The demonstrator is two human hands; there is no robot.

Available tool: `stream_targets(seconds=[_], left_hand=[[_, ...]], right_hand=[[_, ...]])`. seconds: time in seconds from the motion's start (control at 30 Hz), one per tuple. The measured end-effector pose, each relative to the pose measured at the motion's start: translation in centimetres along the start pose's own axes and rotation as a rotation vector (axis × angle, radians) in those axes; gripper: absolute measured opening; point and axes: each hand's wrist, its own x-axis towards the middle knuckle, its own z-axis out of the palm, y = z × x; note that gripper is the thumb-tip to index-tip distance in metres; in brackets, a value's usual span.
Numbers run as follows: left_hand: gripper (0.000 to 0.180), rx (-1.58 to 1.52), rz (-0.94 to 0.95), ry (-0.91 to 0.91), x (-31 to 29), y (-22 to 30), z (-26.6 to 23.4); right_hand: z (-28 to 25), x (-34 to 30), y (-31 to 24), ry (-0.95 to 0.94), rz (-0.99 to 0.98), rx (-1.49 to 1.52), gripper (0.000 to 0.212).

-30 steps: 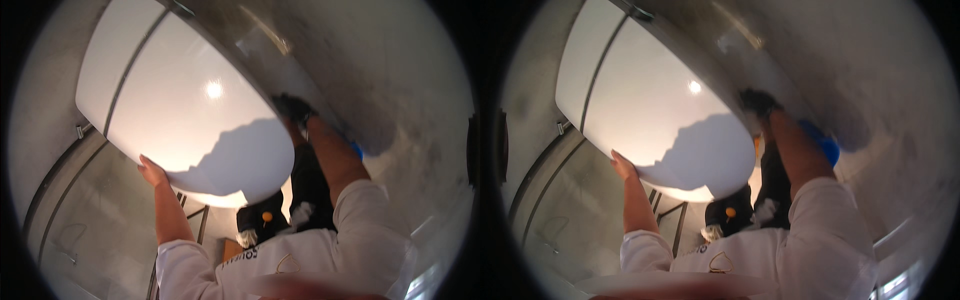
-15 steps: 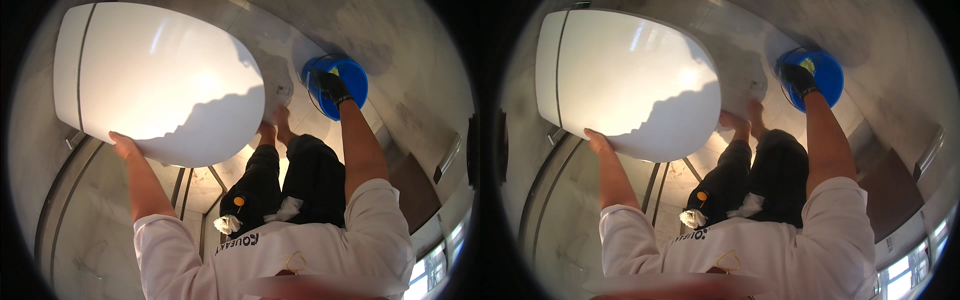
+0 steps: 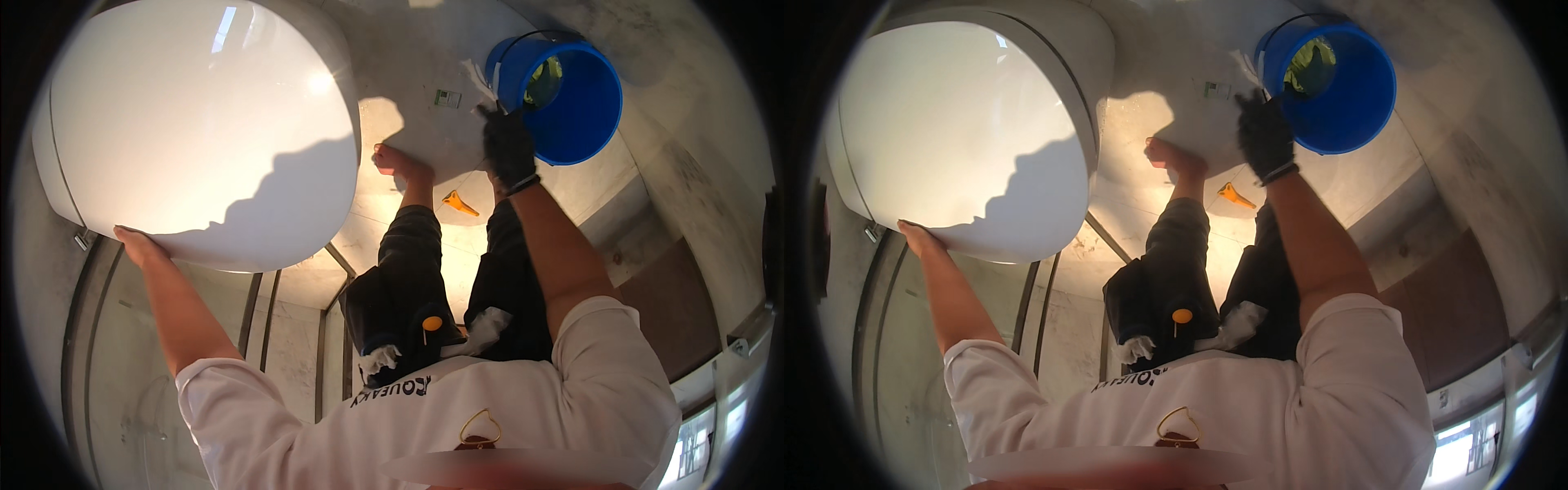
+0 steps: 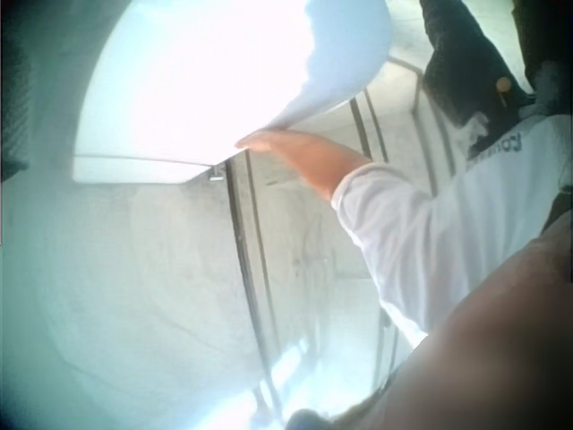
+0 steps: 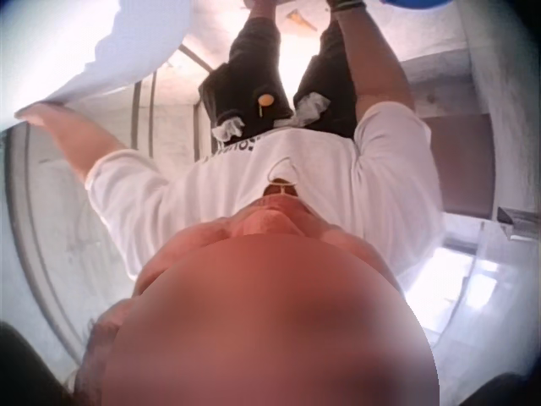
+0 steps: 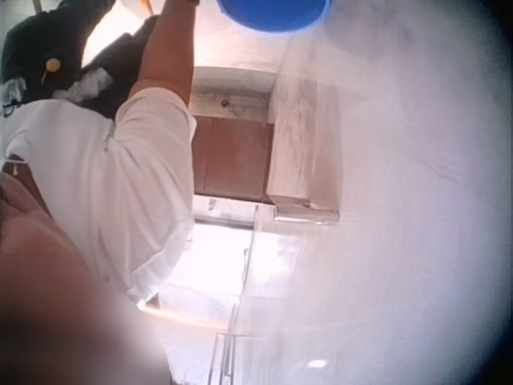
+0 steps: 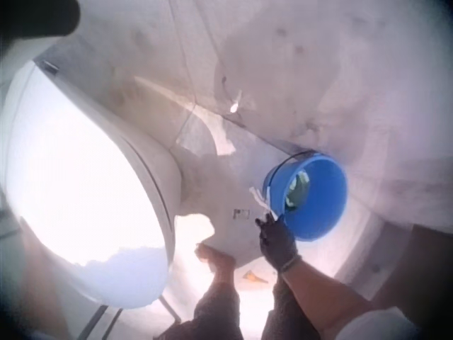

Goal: The person cleans a white toilet using a green sponge and a yellow scraper. They wipe the seat, lid, and base, then scrape the floor around the base and wipe the floor with the sponge.

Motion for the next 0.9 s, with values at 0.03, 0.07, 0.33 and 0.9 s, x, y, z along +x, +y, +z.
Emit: stream_targets(seconds=[0.03,0.07,0.33,0.9], left_hand=[[0.066,0.018,0.001,0.016,0.2,0.0,-0.1],[0.065,0.02,0.003,0.036,0.5,0.0,-0.4],[0.055,0.118,0.123,-0.089,1.7,-0.3,-0.9],[0.046,0.082,0.296,-0.366,-0.3,-0.5,1.2]], right_hand=[[1.1,-0.7,-2.0,-0.02,-0.082,0.053,0.024],[1.9,-1.4,-3.6,-0.249,0.017,0.178,0.025],[10.8,-10.2,-5.3,-1.293,0.389,0.15,0.036],[17.8,-15.6,7.4,0.018,0.401,0.191,0.065]])
